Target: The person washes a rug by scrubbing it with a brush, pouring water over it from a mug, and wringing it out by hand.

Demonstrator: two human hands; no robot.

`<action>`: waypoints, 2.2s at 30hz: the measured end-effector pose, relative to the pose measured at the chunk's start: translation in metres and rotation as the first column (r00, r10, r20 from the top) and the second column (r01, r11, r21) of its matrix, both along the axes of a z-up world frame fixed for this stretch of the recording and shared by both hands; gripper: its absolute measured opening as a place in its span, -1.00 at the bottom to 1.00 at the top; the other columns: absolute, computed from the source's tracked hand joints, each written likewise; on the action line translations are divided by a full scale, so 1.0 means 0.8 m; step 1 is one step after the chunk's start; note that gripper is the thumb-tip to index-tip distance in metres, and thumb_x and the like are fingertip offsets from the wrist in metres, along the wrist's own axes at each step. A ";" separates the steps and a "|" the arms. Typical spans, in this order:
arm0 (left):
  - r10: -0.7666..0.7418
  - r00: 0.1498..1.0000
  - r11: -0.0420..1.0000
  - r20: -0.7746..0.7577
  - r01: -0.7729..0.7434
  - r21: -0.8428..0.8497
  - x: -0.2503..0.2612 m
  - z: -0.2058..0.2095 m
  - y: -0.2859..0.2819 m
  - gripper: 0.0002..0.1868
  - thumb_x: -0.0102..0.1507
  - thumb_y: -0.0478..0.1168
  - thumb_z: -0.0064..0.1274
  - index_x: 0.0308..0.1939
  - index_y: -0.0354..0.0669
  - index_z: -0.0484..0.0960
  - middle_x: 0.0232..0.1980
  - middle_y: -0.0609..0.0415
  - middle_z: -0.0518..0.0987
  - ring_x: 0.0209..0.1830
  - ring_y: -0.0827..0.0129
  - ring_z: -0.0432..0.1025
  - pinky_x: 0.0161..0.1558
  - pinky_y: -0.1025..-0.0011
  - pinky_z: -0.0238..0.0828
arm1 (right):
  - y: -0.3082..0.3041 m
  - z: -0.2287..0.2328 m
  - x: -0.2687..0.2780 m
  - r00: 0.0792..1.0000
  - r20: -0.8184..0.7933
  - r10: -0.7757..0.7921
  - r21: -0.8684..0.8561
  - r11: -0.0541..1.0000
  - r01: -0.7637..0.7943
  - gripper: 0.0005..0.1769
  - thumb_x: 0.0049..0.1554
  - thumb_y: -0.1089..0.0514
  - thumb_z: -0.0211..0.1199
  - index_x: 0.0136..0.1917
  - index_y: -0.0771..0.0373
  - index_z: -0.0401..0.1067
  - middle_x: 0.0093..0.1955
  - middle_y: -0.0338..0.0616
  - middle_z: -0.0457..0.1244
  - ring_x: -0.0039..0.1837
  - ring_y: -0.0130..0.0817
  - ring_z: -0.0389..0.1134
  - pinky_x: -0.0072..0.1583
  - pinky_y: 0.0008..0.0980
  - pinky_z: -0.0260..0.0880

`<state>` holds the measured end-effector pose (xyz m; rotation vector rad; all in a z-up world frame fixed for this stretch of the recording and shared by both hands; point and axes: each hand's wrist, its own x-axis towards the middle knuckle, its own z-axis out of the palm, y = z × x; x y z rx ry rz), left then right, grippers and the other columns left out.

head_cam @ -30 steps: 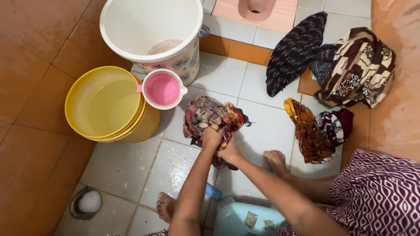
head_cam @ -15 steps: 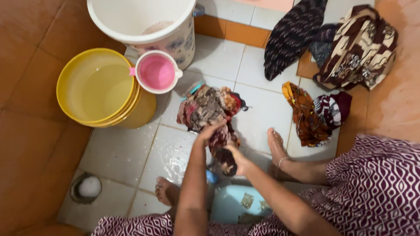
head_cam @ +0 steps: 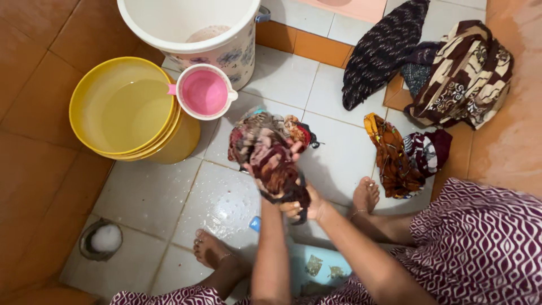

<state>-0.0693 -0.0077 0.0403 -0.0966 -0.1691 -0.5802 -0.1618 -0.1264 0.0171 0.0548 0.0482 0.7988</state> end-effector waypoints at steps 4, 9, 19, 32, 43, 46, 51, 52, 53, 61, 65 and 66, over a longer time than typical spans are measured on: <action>0.058 0.930 0.976 0.363 -0.129 0.174 0.048 0.033 0.040 -0.20 0.25 0.06 0.24 0.46 -0.11 0.23 0.43 -0.19 0.40 0.47 -0.05 0.34 0.34 0.05 0.40 | -0.047 0.000 0.046 0.977 0.105 0.187 -0.580 0.809 -0.093 -0.32 0.01 -0.13 0.46 0.25 0.32 0.44 0.04 -0.12 0.39 -0.16 -0.47 0.30 -0.18 -0.49 0.28; -0.167 0.986 0.851 0.007 0.140 0.506 0.096 -0.094 0.051 -0.53 0.29 -0.17 0.17 0.22 -0.32 0.48 0.12 -0.07 0.60 0.09 0.21 0.53 0.15 0.24 0.52 | -0.031 0.023 0.086 0.928 0.152 0.340 -0.946 0.322 0.037 -0.38 0.00 -0.03 0.46 0.28 0.24 0.47 0.13 -0.23 0.39 0.08 -0.49 0.38 0.07 -0.46 0.38; 0.122 0.930 0.548 -0.346 0.228 0.805 0.019 -0.249 -0.010 -0.92 0.20 -0.37 0.10 -0.23 -0.27 0.62 -0.30 0.02 0.64 -0.35 0.28 0.55 -0.22 0.29 0.56 | -0.014 -0.061 0.032 0.843 0.028 0.537 -0.749 -0.547 0.374 -0.25 -0.27 -0.24 0.49 0.14 0.14 0.54 0.06 0.06 0.41 0.07 -0.07 0.46 0.12 -0.15 0.48; 0.137 0.905 0.634 -0.403 0.232 0.737 0.020 -0.236 0.000 -0.76 0.25 -0.20 -0.01 -0.10 -0.23 0.65 -0.20 0.00 0.68 -0.23 0.21 0.61 -0.12 0.27 0.61 | -0.052 -0.071 0.046 0.827 -0.081 0.557 -0.989 -0.148 0.003 -0.18 -0.06 -0.36 0.41 0.24 0.24 0.41 -0.03 0.06 0.38 -0.06 -0.03 0.48 0.02 0.01 0.46; 0.095 0.983 0.722 -0.159 0.042 0.691 0.041 -0.023 0.023 -0.73 0.36 -0.13 -0.10 -0.03 -0.25 0.56 -0.09 -0.01 0.65 -0.14 0.22 0.58 -0.09 0.24 0.60 | -0.097 -0.022 0.072 0.999 0.010 -0.045 -0.709 0.704 0.039 0.28 -0.11 -0.77 -0.27 0.56 0.15 -0.06 0.48 -0.13 0.16 0.30 -0.05 0.31 0.32 0.00 0.23; -0.158 0.979 0.466 0.130 -0.042 0.884 0.029 -0.003 0.022 -0.73 0.35 -0.21 -0.02 -0.02 -0.38 0.61 -0.11 0.03 0.59 -0.14 0.34 0.49 -0.17 0.25 0.53 | -0.072 -0.010 0.070 0.989 0.063 -0.130 -0.587 0.797 0.142 0.17 -0.07 -0.68 -0.21 0.52 0.17 -0.01 0.44 -0.13 0.17 0.30 -0.07 0.31 0.35 -0.02 0.22; -0.466 0.753 0.660 0.465 -0.055 0.749 -0.006 0.117 0.020 -0.55 0.21 -0.25 0.02 0.15 -0.40 0.53 0.05 0.03 0.60 0.01 0.35 0.50 0.06 0.36 0.49 | -0.044 0.059 0.071 0.953 0.200 -0.229 -0.203 0.942 0.269 0.00 0.01 -0.53 -0.11 0.45 0.20 0.06 0.38 -0.13 0.20 0.30 -0.10 0.32 0.39 -0.04 0.21; -0.461 0.751 0.664 0.472 -0.060 0.745 -0.010 0.139 0.017 -0.55 0.21 -0.25 0.02 0.15 -0.40 0.53 0.05 0.03 0.60 0.01 0.35 0.50 0.06 0.36 0.49 | -0.048 0.081 0.074 0.942 0.229 -0.246 -0.152 0.947 0.285 -0.04 0.02 -0.50 -0.08 0.44 0.21 0.08 0.37 -0.13 0.20 0.30 -0.11 0.32 0.40 -0.04 0.20; -0.571 0.625 0.647 0.532 -0.056 0.760 -0.014 0.157 0.015 -0.52 0.21 -0.26 0.05 0.20 -0.40 0.49 0.10 0.01 0.59 0.08 0.36 0.48 0.16 0.37 0.46 | -0.052 0.104 0.078 0.929 0.252 -0.273 -0.117 0.944 0.309 -0.07 0.04 -0.47 -0.06 0.42 0.22 0.09 0.36 -0.13 0.21 0.30 -0.12 0.32 0.41 -0.05 0.20; -0.703 0.263 0.607 0.661 -0.261 0.750 0.001 0.125 0.015 -0.17 0.07 -0.24 0.22 0.42 -0.36 0.33 0.27 -0.13 0.53 0.21 0.26 0.44 0.33 0.25 0.37 | -0.082 0.242 0.134 0.756 0.347 -0.556 0.241 0.831 0.501 -0.35 0.16 -0.23 0.11 0.31 0.27 0.21 0.26 -0.14 0.25 0.31 -0.17 0.33 0.48 -0.09 0.18; -0.524 0.779 0.814 0.344 0.340 0.471 0.034 0.060 0.015 0.13 0.11 0.56 -0.12 0.49 -0.21 0.17 0.44 -0.10 0.44 0.43 0.19 0.41 0.44 0.15 0.34 | -0.082 0.228 0.127 0.798 0.310 -0.517 0.313 0.848 0.427 -0.49 0.22 -0.11 0.19 0.25 0.29 0.27 0.21 -0.14 0.26 0.32 -0.20 0.33 0.52 -0.10 0.16; -0.527 0.776 0.814 0.348 0.343 0.468 0.042 0.052 0.008 0.13 0.11 0.56 -0.12 0.49 -0.21 0.17 0.44 -0.10 0.44 0.43 0.19 0.41 0.44 0.15 0.34 | -0.085 0.220 0.132 0.815 0.302 -0.494 0.325 0.857 0.399 -0.52 0.24 -0.08 0.21 0.24 0.30 0.29 0.19 -0.14 0.27 0.32 -0.21 0.33 0.52 -0.11 0.16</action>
